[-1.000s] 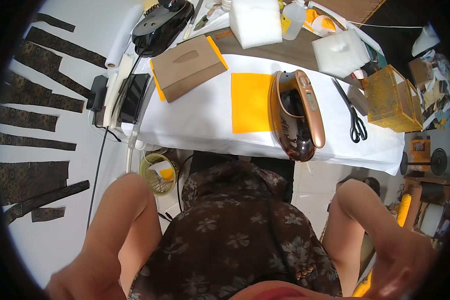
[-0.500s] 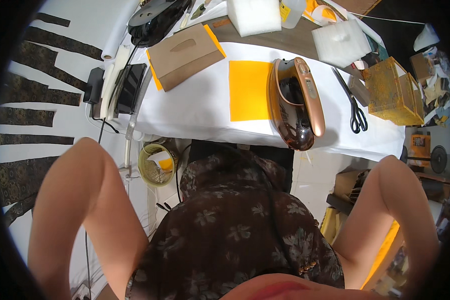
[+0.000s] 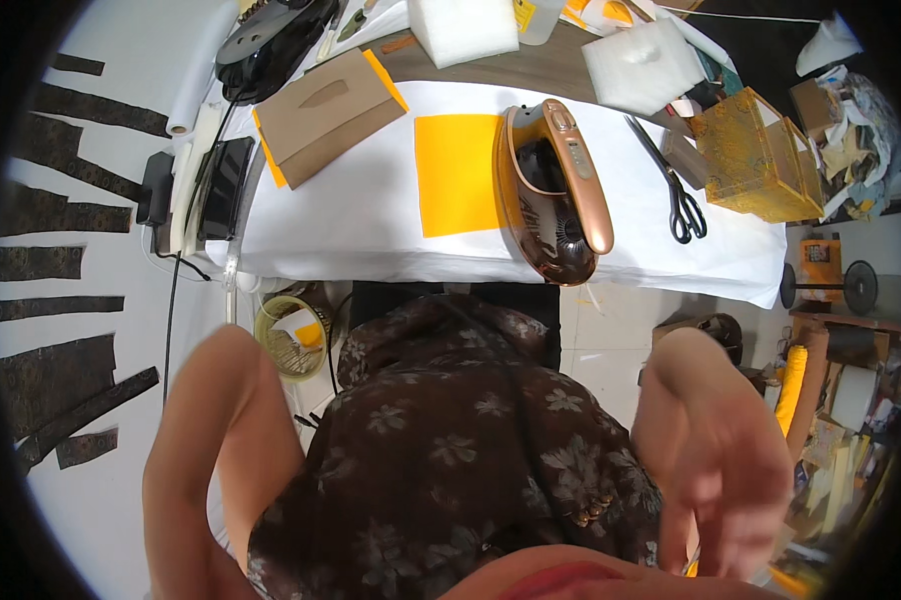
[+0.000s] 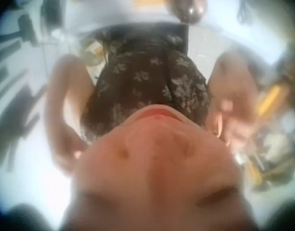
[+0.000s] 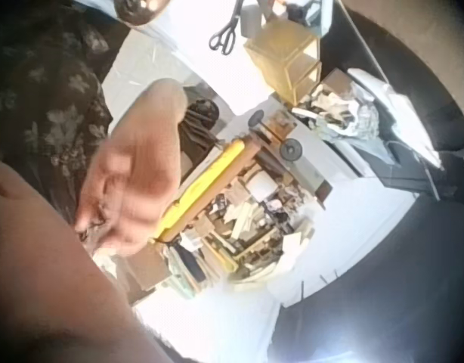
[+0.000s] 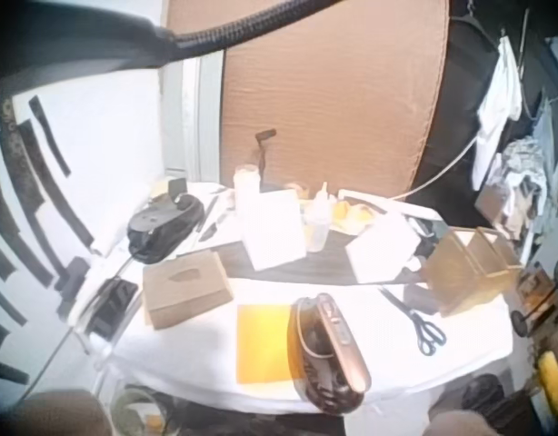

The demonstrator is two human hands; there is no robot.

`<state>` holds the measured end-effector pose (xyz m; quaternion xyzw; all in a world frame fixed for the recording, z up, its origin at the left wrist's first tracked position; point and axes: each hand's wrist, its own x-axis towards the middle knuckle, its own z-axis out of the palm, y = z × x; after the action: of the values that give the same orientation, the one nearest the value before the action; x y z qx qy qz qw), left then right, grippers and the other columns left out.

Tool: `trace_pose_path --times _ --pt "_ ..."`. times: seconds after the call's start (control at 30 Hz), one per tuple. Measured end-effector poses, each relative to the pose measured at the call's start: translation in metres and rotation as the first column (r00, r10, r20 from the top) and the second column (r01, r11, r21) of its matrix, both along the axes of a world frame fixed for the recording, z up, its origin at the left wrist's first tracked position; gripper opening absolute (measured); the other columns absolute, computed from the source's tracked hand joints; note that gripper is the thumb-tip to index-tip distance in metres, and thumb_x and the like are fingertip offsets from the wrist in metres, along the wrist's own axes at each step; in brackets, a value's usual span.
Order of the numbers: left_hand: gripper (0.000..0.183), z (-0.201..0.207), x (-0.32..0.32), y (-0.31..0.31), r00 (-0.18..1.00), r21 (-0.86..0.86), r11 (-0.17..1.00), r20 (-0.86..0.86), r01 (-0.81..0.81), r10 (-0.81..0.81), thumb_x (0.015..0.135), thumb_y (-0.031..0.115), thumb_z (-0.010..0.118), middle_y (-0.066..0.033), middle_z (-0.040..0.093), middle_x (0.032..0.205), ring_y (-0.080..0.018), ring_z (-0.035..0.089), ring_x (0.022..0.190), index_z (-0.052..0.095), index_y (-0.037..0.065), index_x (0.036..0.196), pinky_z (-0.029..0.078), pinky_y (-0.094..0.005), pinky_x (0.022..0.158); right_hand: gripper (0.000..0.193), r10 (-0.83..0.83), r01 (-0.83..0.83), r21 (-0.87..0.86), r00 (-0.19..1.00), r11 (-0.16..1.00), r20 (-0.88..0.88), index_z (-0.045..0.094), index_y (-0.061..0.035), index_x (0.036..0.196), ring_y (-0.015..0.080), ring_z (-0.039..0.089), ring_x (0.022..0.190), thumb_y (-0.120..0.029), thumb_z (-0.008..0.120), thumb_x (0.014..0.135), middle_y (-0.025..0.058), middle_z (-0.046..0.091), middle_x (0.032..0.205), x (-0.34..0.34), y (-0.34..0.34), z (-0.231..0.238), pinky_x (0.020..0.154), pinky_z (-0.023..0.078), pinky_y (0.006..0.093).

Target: The person cuts a yellow fabric sheet with scissors, then uses an iron to press it. They place a cardboard template on the fabric, fold the edges, and iron again to set the folds.

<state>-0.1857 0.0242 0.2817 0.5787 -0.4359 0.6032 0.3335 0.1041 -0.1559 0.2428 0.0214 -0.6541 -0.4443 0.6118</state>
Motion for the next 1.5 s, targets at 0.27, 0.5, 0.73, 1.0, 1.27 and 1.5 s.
trace_pose_path --times 0.27,0.5,0.73,1.0,1.27,1.5 --pt "0.032 -0.117 0.043 0.01 0.691 -0.232 0.789 -0.655 -0.569 0.306 0.097 0.02 0.066 -0.0131 0.06 0.066 -0.0236 0.058 0.055 0.062 -0.002 0.075 0.047 -0.029 0.051 0.017 -0.7 -0.148 -0.989 0.707 -0.009 -0.099 0.074 0.0001 0.107 0.016 0.068 0.088 -0.007 0.074 0.092 0.0105 0.071 0.103 0.061 0.06 -0.083 0.075 0.057 0.0287" --pt "0.008 -0.163 0.03 0.06 0.451 -0.266 0.414 -0.766 -0.871 0.457 0.092 -0.01 0.06 -0.02 0.068 0.085 -0.0254 0.067 0.078 0.067 -0.012 0.095 0.057 -0.0343 0.068 0.017 -0.708 -0.147 -0.988 0.702 -0.047 -0.071 0.073 0.0011 0.106 0.0182 0.068 0.089 -0.009 0.074 0.093 0.0111 0.072 0.099 0.067 0.071 -0.115 0.083 0.056 0.0313" --pt "0.056 -0.251 0.043 0.187 -0.355 0.559 0.169 -0.702 -0.812 0.617 0.086 0.02 0.082 -0.0199 0.064 0.13 -0.0374 0.059 0.123 0.059 0.001 0.134 0.046 -0.0443 0.107 0.014 -0.812 -0.121 -0.989 0.566 0.089 -0.142 0.073 -0.0002 0.104 0.0178 0.067 0.091 -0.008 0.075 0.093 0.0105 0.072 0.102 0.061 0.057 -0.123 0.084 0.055 0.0303" --pt "0.072 -0.24 0.066 0.232 -0.472 0.755 0.434 -0.65 -0.492 0.596 0.091 0.026 0.075 -0.0209 0.063 0.132 -0.0382 0.058 0.126 0.042 0.004 0.151 0.024 -0.0579 0.124 0.022 -0.844 -0.146 -0.981 0.503 0.125 -0.183 0.07 0.0006 0.117 0.0151 0.068 0.094 0.0 0.071 0.094 0.0101 0.072 0.102 0.063 0.035 -0.13 0.083 0.057 0.0302" --pt "0.072 -0.222 0.061 0.219 -0.222 0.453 0.456 -0.852 -0.766 0.473 0.093 0.009 0.071 -0.0115 0.06 0.116 -0.0247 0.061 0.113 0.035 0.006 0.154 0.039 -0.046 0.114 0.028 -0.851 -0.183 -0.971 0.477 0.15 -0.222 0.068 0.0 0.122 0.015 0.068 0.093 -0.001 0.07 0.095 0.0091 0.072 0.101 0.061 0.036 -0.132 0.084 0.057 0.0307" --pt "0.059 -0.166 0.047 0.165 0.647 -0.713 0.424 -0.694 -0.558 -0.316 0.104 0.047 0.041 -0.0175 0.065 0.124 -0.0331 0.068 0.111 0.048 0.002 0.142 0.054 -0.0456 0.098 0.027 -0.851 -0.222 -0.964 0.469 0.146 -0.236 0.067 0.0014 0.122 0.0143 0.066 0.09 -0.003 0.07 0.096 0.0074 0.071 0.098 0.059 0.039 -0.139 0.085 0.054 0.0297"
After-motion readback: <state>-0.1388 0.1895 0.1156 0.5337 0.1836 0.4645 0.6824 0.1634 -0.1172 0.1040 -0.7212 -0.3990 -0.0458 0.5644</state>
